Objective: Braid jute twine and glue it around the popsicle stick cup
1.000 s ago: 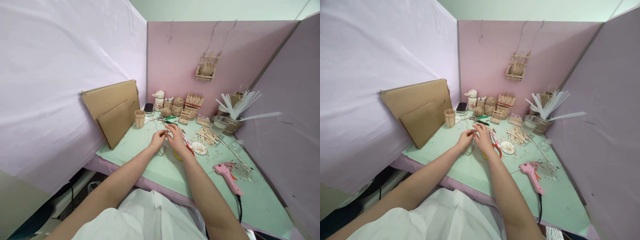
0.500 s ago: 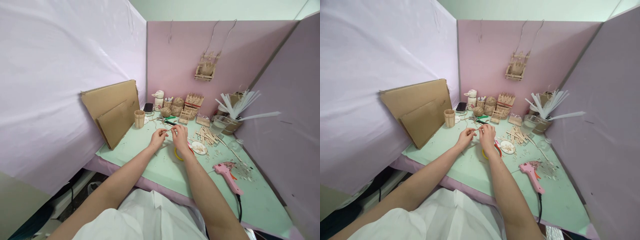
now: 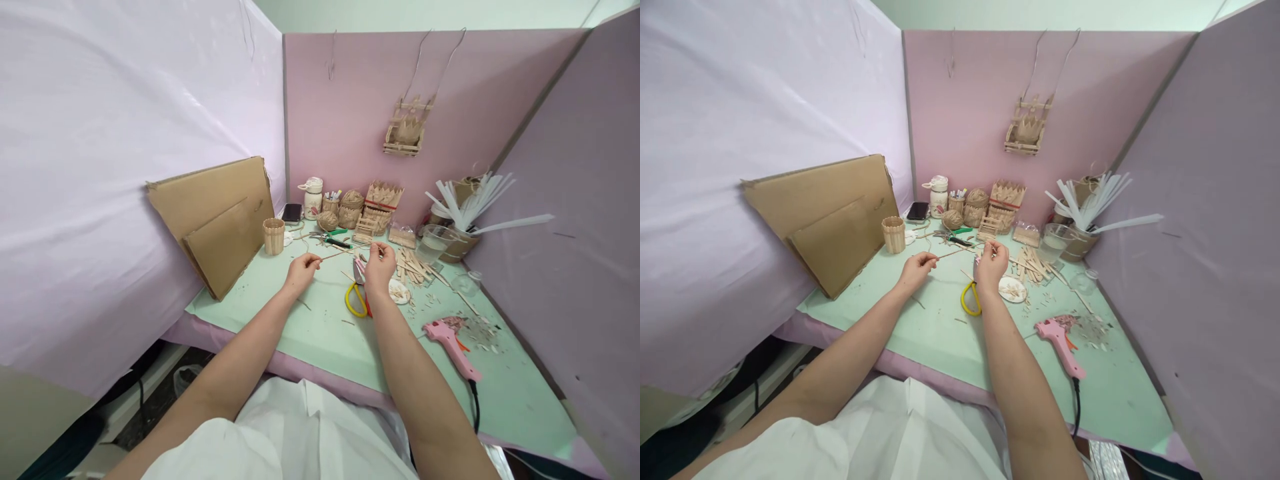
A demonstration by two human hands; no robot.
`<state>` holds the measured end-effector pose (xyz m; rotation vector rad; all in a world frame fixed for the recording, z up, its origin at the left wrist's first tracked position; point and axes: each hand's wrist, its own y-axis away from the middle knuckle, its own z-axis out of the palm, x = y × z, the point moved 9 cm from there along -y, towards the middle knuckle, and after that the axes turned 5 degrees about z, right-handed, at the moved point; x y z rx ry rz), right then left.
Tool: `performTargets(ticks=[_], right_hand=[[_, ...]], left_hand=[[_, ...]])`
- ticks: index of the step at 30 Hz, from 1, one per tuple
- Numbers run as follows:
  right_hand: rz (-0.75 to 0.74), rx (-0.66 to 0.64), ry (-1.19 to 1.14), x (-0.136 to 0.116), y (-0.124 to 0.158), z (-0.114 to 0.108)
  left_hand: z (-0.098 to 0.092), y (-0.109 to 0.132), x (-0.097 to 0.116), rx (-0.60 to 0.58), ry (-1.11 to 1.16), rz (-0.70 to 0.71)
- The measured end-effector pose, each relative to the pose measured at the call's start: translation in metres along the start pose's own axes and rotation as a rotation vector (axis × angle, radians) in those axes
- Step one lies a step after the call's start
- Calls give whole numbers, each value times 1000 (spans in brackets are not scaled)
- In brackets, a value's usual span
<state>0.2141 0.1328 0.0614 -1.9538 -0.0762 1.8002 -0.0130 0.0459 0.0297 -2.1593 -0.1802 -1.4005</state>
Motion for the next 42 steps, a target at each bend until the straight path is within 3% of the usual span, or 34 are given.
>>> performTargets(ticks=[6, 11, 13, 16, 19, 21, 24, 28, 32, 35, 42], right_hand=[[34, -71, -38, 3, 1, 8], [38, -301, -38, 0, 14, 34], [-14, -358, -8, -7, 23, 41], [-127, -410, 60, -20, 36, 47], [-204, -454, 118, -28, 45, 51], [-216, -453, 134, -30, 45, 50], [-197, -404, 135, -28, 38, 45], [-160, -300, 107, -24, 26, 32], [-138, -235, 92, -21, 18, 24], [-112, -212, 92, -19, 15, 22], [-74, -160, 66, -15, 11, 16]], left_hand=[[-43, -3, -5, 119, -174, -1], [-79, -8, 27, 227, -442, 234], [-86, -18, 34, 200, -528, 284], [-97, -40, 30, 143, -627, 238], [-93, -59, 22, -7, -675, 193], [-89, -61, 24, -32, -670, 177], [-72, -48, 36, -43, -632, 196], [-30, -19, 56, -147, -587, 279], [-10, -6, 64, -164, -497, 301], [-11, -2, 68, -151, -475, 311], [-43, -1, 101, -79, -520, 379]])
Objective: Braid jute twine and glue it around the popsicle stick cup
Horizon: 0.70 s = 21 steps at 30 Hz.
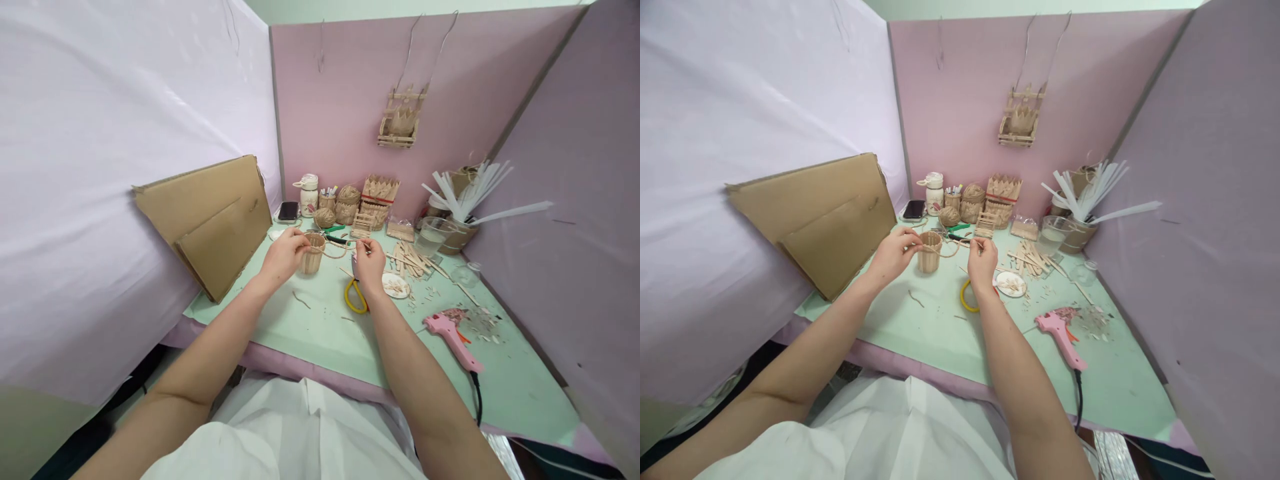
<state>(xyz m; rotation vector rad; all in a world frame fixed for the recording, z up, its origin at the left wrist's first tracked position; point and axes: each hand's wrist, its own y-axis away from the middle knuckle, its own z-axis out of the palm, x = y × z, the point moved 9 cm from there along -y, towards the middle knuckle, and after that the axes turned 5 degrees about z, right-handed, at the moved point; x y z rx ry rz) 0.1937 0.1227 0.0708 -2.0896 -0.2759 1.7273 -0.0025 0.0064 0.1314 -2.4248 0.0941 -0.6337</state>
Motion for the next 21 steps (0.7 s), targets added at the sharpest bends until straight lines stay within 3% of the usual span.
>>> performTargets(ticks=[3, 6, 8, 12, 18, 21], right_hand=[[-5, 77, -29, 0, 0, -8], [0, 140, -25, 1, -1, -14], [0, 146, -8, 2, -1, -14], [-33, 89, 67, -2, 3, -6], [-73, -49, 304, -4, 19, 18], [-77, -140, 395, -1, 26, 31]], left_hand=[[-15, -20, -6, 41, -19, 13], [-22, -51, -27, 118, -7, -9], [-16, -73, -46, 142, 20, -50], [21, -103, -88, 66, 94, -158], [70, -87, -137, -14, 82, -288], [82, -71, -151, -62, 74, -332]])
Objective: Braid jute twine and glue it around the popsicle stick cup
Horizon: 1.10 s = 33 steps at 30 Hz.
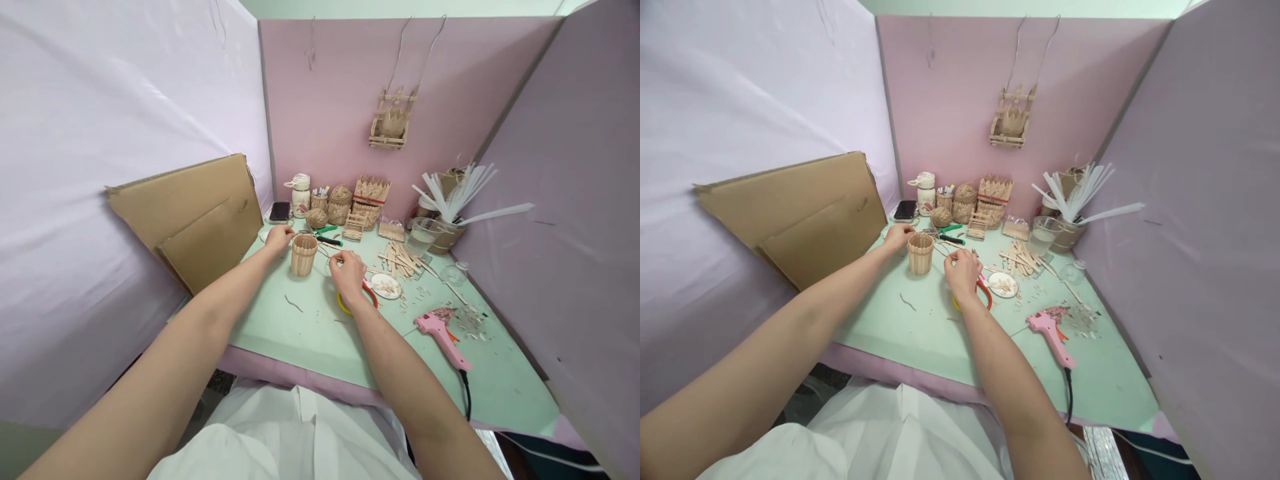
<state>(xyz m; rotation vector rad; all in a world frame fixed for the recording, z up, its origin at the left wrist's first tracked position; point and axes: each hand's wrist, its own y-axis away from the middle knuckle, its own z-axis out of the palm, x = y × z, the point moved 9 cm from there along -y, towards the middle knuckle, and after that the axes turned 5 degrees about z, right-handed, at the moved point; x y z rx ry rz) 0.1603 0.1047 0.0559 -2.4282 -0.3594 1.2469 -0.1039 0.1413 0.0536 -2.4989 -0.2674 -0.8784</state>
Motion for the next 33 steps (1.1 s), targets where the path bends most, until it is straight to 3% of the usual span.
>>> performTargets(ticks=[7, 14, 18, 22, 26, 33], right_hand=[[-33, -152, 54, -7, 9, 16], [52, -344, -14, -9, 16, 32], [79, -408, -72, -10, 21, 39], [71, -447, -93, -12, 25, 47], [35, -464, -122, -18, 28, 52], [29, -489, -171, -18, 32, 58]], left_hand=[[-20, 24, -8, 28, -91, -28], [-31, 74, 2, -79, -130, -51], [-26, 103, 2, -95, -24, -102], [-9, 122, 2, -160, 253, -236], [9, 135, 4, -229, 535, -405], [19, 149, 7, -287, 722, -544]])
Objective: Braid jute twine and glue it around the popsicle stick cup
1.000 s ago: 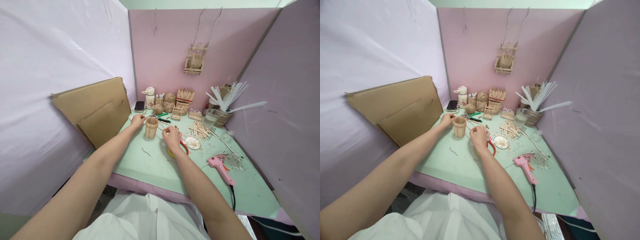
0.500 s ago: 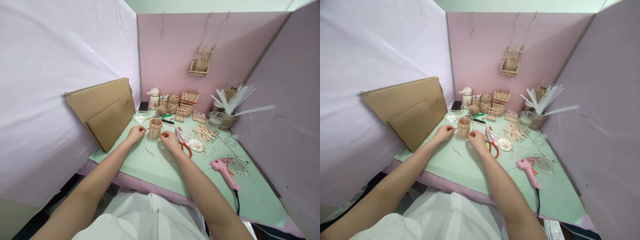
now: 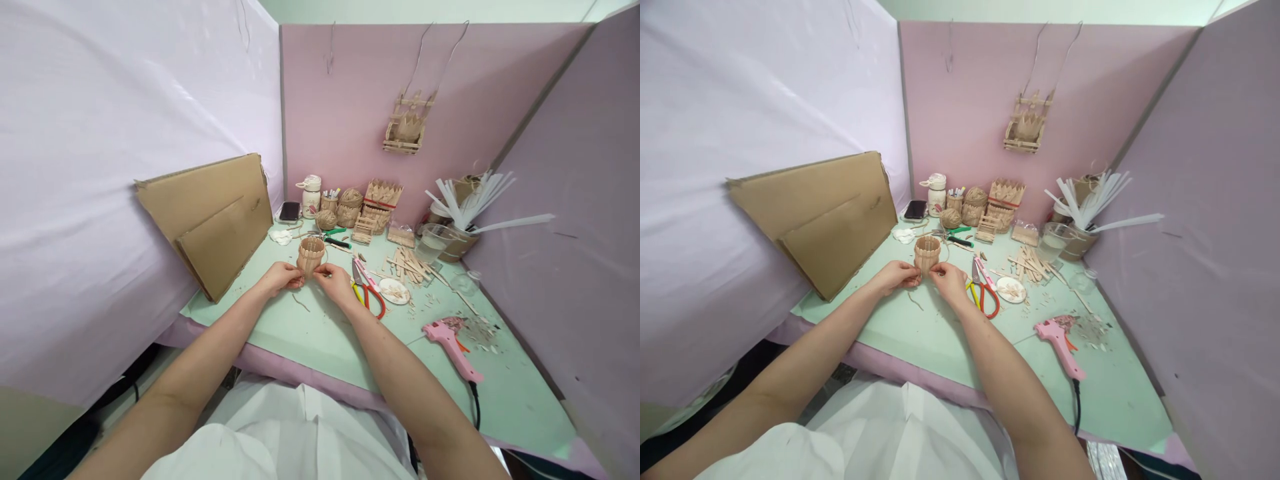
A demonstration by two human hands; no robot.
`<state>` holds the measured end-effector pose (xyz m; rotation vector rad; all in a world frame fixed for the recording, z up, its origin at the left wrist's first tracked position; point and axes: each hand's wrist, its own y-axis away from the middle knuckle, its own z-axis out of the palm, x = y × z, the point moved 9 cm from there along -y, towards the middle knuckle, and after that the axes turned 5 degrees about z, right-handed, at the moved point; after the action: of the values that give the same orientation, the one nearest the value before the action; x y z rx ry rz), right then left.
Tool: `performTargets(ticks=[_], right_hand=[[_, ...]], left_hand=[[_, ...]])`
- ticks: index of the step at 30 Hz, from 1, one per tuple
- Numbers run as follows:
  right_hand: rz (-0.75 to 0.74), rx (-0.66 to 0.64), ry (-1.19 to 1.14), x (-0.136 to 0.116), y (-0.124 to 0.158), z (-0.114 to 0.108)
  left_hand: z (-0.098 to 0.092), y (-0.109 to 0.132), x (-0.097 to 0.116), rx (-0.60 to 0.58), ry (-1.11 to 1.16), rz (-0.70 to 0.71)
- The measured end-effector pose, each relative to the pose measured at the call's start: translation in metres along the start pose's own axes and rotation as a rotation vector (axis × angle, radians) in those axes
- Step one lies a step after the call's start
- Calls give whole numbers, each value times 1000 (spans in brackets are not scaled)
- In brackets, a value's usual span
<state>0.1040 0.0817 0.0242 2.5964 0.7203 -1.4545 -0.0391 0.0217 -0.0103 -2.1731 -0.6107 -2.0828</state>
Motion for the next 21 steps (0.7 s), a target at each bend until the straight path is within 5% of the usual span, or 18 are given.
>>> performTargets(ticks=[21], right_hand=[[-56, -77, 52, -2, 2, 14]], left_hand=[[10, -3, -15, -61, 208, -98]])
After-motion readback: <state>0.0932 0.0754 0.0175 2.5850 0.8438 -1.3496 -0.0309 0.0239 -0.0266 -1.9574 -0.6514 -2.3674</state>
